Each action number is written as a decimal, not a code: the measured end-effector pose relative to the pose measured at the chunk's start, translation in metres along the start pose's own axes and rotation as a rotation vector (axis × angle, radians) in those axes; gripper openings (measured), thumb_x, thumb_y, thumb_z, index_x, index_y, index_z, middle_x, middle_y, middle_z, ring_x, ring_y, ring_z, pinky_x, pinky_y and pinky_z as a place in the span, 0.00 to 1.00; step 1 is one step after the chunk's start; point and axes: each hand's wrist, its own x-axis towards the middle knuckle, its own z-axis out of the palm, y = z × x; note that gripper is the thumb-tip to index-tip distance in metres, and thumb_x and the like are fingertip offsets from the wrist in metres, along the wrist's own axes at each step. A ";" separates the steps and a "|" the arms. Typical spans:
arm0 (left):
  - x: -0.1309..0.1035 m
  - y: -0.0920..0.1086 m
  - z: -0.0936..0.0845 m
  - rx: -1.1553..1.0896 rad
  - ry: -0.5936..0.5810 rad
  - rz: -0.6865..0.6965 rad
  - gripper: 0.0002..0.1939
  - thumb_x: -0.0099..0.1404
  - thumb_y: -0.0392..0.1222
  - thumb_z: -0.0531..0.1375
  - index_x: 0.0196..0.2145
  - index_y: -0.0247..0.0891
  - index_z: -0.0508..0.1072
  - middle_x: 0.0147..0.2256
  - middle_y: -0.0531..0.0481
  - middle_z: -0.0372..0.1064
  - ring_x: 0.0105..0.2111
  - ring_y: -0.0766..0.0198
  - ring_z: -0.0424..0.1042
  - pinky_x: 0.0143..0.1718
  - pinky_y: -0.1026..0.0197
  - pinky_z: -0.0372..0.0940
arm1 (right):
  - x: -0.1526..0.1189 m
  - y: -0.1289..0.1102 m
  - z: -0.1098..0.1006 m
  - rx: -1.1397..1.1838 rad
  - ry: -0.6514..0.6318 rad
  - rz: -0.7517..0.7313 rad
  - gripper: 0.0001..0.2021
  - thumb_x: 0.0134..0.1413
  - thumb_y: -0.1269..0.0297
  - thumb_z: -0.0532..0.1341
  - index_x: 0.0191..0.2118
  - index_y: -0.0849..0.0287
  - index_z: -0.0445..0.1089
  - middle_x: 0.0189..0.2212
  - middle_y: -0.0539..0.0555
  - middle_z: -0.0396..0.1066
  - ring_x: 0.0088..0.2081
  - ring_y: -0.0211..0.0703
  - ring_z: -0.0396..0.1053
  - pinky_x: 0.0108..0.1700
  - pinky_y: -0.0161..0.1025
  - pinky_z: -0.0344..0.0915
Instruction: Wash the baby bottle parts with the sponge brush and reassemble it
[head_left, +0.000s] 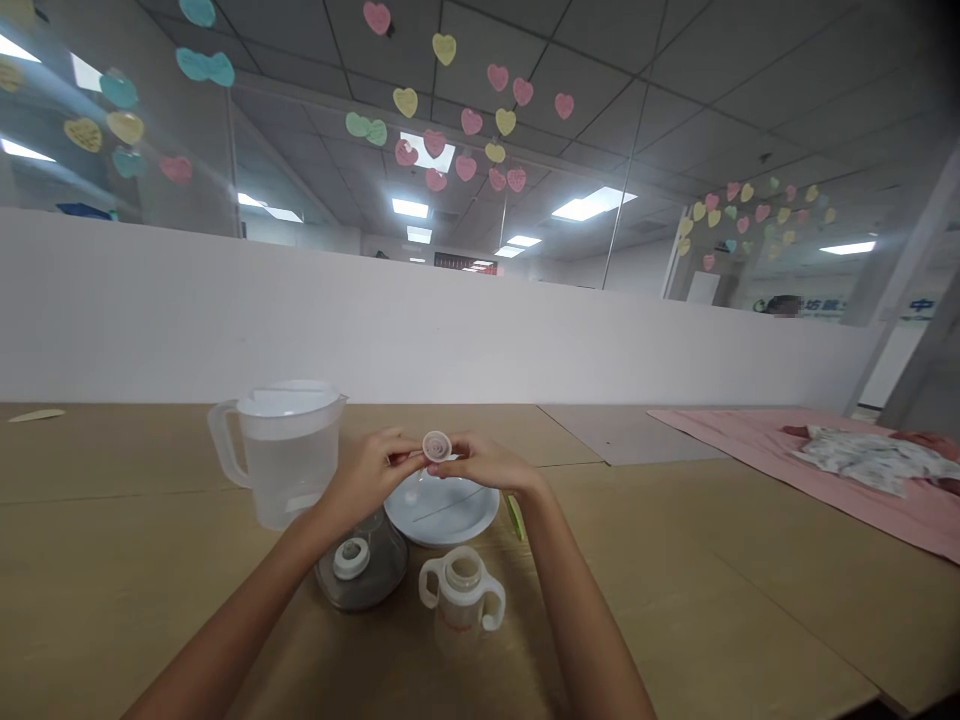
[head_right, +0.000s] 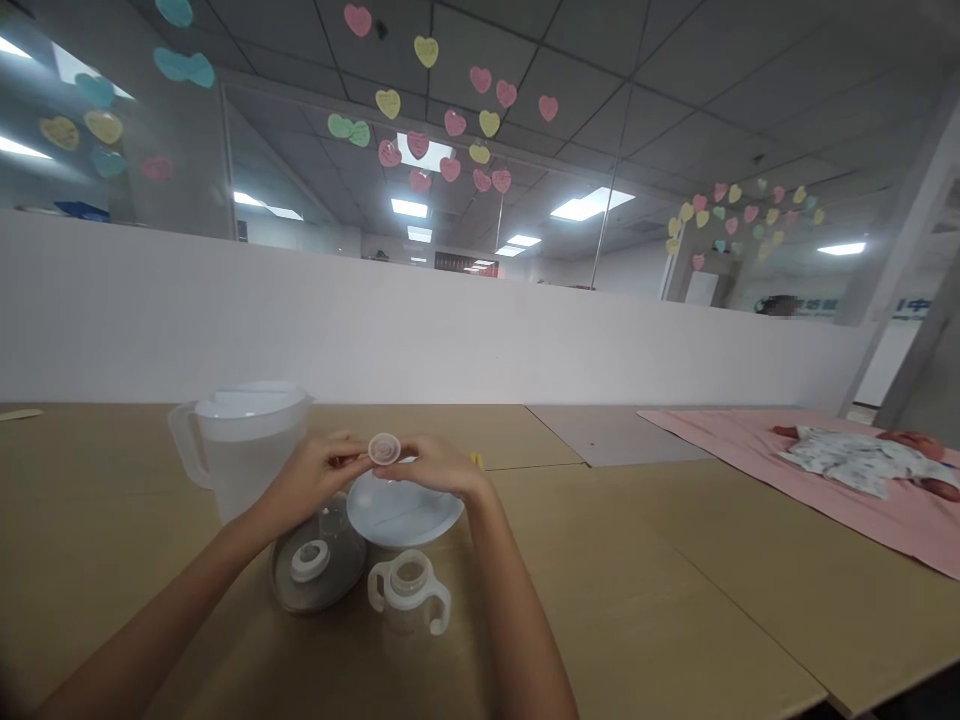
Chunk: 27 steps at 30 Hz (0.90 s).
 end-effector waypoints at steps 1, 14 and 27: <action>0.000 0.000 0.000 -0.004 0.019 -0.005 0.16 0.61 0.47 0.52 0.25 0.36 0.74 0.20 0.55 0.51 0.23 0.69 0.56 0.24 0.67 0.50 | 0.001 0.001 0.001 0.031 0.006 0.004 0.16 0.42 0.58 0.63 0.39 0.61 0.72 0.36 0.52 0.71 0.41 0.41 0.66 0.43 0.38 0.62; -0.001 -0.002 -0.003 0.201 0.044 -0.103 0.16 0.60 0.52 0.52 0.27 0.37 0.71 0.25 0.53 0.64 0.25 0.67 0.62 0.25 0.67 0.53 | 0.005 0.016 0.001 0.184 0.210 0.098 0.14 0.34 0.61 0.68 0.29 0.63 0.71 0.26 0.51 0.71 0.32 0.37 0.68 0.39 0.37 0.63; -0.010 0.005 -0.013 0.411 -0.481 -0.201 0.18 0.62 0.45 0.47 0.23 0.38 0.71 0.24 0.49 0.70 0.24 0.63 0.66 0.22 0.64 0.51 | 0.007 0.057 -0.015 -0.386 0.312 0.235 0.09 0.42 0.71 0.57 0.30 0.64 0.74 0.26 0.51 0.72 0.29 0.37 0.67 0.32 0.31 0.60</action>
